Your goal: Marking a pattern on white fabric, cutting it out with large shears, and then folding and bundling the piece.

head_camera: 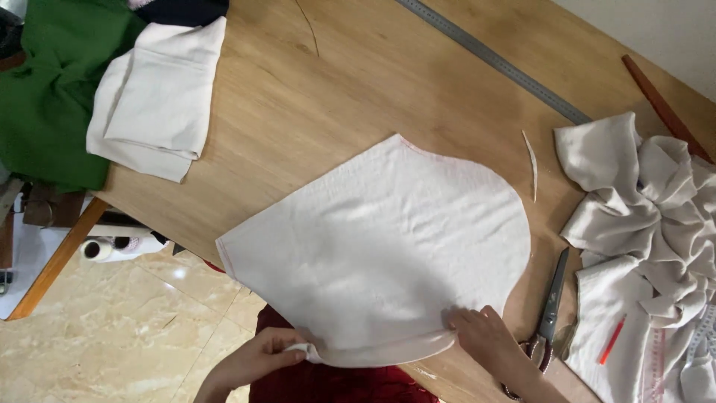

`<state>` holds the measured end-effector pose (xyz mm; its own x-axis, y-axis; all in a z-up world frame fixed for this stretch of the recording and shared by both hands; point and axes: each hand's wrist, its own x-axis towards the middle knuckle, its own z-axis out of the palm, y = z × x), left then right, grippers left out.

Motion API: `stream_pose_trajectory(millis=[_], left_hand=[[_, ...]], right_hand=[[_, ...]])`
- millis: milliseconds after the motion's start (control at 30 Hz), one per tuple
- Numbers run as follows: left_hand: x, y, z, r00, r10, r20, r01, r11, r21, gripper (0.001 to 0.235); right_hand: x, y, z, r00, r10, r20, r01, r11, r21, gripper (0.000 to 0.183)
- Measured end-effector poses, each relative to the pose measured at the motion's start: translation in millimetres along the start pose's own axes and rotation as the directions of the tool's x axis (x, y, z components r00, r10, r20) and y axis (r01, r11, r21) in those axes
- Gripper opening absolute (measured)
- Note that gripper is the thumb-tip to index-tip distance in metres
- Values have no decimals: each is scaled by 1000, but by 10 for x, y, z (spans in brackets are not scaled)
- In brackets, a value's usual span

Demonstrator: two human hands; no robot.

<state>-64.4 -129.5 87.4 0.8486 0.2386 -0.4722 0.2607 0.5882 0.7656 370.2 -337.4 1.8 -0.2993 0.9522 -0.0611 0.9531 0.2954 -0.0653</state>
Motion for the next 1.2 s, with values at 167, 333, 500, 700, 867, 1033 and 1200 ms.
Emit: stream_pose_trajectory(millis=[167,333,500,700,867,1033,1200], left_hand=[[33,-84,-445,883,-3,-470,6,1000,4,19],[388,179,-653,470,184,-863,-236,969,78,13],[658,306,-433,13,766,-643,122,637,761,52],[1109,-136,-125,412,826,-384,485,158,860,57],[1339,43,-363,445,836,-321,479,81,874,63],[1746,425,-837,573,767,-289,386,59,921,65],[2200,783,-1310,627,778,-33,133,-65,989,60]], right_hand=[[916,415,-809,953,134,273,-251,854,456,18],[2365,658,-1369,921,114,-373,101,854,510,13],[2818,651,-938,736,424,-528,-160,866,473,27],[2364,585,-382,849,455,-267,-370,874,315,48],[2158,571,-595,785,619,-20,-598,766,236,60],[2002,579,-482,642,766,24,-752,624,212,69],[1842,328,-339,411,912,-4,-893,403,202,70]])
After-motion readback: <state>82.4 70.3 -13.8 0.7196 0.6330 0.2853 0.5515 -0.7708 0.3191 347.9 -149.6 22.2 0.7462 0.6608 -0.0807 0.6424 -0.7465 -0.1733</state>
